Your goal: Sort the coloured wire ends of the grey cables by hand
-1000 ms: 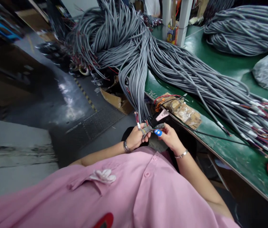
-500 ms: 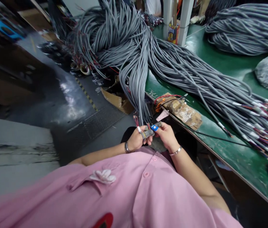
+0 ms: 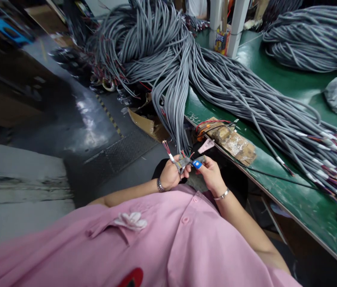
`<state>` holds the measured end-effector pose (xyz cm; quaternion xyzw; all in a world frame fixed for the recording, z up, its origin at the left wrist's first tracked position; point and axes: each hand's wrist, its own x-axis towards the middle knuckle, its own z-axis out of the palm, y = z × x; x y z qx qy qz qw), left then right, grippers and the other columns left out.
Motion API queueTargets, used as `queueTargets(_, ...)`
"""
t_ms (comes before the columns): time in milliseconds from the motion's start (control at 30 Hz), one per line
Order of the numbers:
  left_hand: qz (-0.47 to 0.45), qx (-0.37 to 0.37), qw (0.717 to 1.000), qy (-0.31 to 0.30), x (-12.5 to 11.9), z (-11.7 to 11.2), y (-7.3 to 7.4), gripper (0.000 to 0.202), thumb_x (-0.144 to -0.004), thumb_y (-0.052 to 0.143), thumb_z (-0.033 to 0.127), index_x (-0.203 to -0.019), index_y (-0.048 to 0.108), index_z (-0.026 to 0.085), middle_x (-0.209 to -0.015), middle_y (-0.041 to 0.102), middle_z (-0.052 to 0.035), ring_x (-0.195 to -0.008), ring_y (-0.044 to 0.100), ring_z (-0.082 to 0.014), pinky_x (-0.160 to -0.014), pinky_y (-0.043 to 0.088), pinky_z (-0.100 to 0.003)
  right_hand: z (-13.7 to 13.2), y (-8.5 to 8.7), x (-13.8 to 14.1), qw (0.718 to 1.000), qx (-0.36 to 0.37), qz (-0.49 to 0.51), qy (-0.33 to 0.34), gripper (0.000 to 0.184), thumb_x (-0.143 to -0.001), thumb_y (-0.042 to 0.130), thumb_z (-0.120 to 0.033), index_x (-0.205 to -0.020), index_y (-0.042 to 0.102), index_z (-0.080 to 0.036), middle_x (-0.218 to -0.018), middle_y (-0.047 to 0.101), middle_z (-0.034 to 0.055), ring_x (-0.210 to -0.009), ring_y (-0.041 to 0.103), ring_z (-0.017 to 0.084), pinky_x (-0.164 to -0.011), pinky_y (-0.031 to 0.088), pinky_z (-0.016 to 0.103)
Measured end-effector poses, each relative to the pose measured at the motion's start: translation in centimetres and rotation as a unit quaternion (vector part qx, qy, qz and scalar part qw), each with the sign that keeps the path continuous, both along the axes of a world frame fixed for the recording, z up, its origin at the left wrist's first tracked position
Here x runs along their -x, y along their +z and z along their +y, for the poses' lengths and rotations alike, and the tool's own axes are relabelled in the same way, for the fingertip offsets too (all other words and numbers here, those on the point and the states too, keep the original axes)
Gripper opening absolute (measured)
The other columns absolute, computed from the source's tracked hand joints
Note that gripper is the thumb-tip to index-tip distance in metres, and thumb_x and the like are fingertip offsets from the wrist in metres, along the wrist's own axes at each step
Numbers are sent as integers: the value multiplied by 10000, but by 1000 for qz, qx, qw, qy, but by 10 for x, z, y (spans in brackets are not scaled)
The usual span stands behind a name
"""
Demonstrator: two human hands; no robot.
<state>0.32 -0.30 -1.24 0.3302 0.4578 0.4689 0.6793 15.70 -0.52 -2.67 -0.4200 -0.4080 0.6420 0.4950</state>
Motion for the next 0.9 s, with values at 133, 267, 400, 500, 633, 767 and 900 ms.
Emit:
queueTargets(133,15,-9,1000,-5,2,-1,-2,356,-719,697,464,-710,517,157,-567,620,10,-367,533,-83,-332,255,-189,1,5,1,1000,20,-7,15,283,-738,743,-444,-757,604,-198,-604,507,-45,-542,443,100,-553,425,255)
queueTargets(267,49,-32,998,-24,2,-3,-6,342,-741,687,454,-712,525,154,-579,632,4,-373,534,-77,-338,264,-182,6,12,4,997,35,-71,2,330,-729,736,-485,-805,604,-192,-618,516,-43,-535,441,98,-509,404,241)
queueTargets(400,60,-46,996,-39,3,-3,-7,345,-749,685,460,-731,530,152,-587,634,1,-374,532,-74,-339,255,-178,7,15,8,997,35,-70,-15,325,-695,763,-457,-777,601,-187,-642,550,-36,-552,469,98,-513,393,236)
queueTargets(500,53,-46,997,-35,3,-2,-7,346,-754,680,464,-741,533,152,-587,633,2,-376,536,-80,-336,256,-183,5,13,10,998,34,-38,-29,288,-690,770,-418,-762,611,-189,-640,557,-38,-548,464,93,-529,395,239)
queueTargets(633,37,-37,999,-16,2,0,-7,351,-762,672,469,-717,528,151,-588,628,6,-370,532,-75,-333,266,-187,2,10,12,998,42,-4,-48,253,-687,781,-379,-750,622,-193,-624,549,-43,-532,442,85,-535,390,240)
queueTargets(767,19,-13,1000,2,1,1,-5,362,-733,697,471,-712,518,157,-579,624,9,-362,523,-74,-328,256,-185,1,5,14,998,45,13,-53,233,-695,784,-368,-769,637,-202,-661,569,-33,-545,457,92,-545,399,250)
queueTargets(900,5,-2,1000,12,1,1,-4,374,-702,716,476,-719,518,159,-579,625,10,-357,515,-72,-327,254,-185,2,1,14,998,43,16,-51,237,-701,782,-378,-796,644,-210,-691,587,-24,-542,460,98,-540,403,260)
